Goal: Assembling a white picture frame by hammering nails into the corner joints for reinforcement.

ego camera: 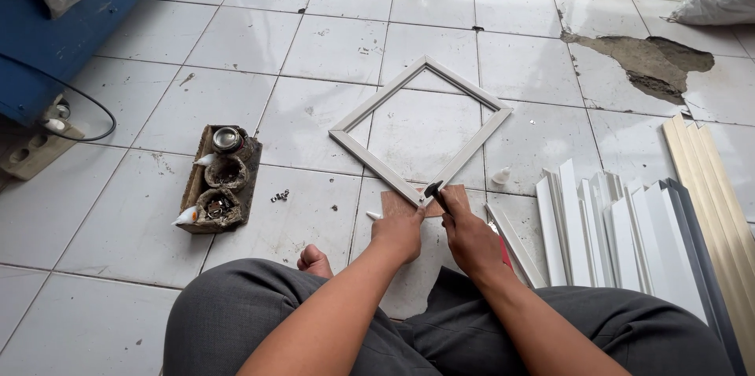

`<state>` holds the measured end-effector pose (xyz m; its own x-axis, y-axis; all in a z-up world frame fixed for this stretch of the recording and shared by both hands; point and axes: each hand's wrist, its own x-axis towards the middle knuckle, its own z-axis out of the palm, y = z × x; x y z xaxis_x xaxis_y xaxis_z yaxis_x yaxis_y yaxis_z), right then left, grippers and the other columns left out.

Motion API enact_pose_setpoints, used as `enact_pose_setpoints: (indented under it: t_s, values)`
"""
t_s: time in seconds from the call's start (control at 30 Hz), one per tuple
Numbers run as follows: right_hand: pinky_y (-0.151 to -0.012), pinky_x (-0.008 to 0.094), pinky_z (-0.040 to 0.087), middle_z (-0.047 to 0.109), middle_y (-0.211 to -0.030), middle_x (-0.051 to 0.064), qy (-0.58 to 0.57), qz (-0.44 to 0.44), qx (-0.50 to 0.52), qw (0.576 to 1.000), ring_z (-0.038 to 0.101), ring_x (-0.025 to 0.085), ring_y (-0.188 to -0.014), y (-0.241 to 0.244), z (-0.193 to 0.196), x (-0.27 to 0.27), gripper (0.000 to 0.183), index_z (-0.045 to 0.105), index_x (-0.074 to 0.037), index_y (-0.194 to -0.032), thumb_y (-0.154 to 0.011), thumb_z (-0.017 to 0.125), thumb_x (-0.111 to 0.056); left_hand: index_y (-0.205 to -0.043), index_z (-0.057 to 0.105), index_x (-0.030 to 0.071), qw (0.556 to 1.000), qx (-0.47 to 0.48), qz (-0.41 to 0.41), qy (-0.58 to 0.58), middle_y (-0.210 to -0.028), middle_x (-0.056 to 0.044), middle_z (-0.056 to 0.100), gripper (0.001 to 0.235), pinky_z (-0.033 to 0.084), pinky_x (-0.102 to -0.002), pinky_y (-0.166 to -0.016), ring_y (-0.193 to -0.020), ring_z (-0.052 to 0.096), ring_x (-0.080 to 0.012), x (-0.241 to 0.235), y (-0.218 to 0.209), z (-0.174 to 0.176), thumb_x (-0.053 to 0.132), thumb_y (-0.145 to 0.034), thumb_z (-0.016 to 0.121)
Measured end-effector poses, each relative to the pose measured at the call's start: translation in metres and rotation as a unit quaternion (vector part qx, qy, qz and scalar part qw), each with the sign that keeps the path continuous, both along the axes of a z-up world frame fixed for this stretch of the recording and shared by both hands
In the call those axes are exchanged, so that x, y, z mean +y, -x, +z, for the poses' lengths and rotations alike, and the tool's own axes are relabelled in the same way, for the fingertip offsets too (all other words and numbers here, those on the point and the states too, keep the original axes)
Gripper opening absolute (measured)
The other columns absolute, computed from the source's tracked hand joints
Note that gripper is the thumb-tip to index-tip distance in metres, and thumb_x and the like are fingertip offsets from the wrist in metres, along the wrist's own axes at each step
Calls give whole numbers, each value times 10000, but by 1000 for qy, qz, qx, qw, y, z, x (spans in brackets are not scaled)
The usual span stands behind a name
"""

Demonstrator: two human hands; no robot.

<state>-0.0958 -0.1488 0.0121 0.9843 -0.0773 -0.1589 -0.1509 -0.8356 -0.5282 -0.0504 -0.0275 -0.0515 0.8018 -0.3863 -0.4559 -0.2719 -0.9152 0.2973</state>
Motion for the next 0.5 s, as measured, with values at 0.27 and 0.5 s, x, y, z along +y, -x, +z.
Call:
enact_pose_setpoints:
  t_s: [0.27, 0.5]
  values:
    - [-714, 502, 484, 628, -967, 140, 21, 20, -42, 999, 614, 382, -823, 1, -10, 5, 430, 345, -361, -1309, -897, 339, -235, -1344, 349, 146, 1000, -10, 6, -3, -920, -230, 612, 562, 470, -565, -663, -859, 609, -390, -4, -10, -18, 210, -810, 511]
    - [-709, 543, 470, 602, -989, 173, 23, -2, -59, 998, 594, 421, -824, -5, -1, 7, 436, 266, -385, -1333, -909, 319, -298, -1345, 347, 149, 1000, -9, 6, -11, -900, -223, 615, 575, 484, -535, -652, -836, 617, -376, -4, -9, -16, 235, -804, 523]
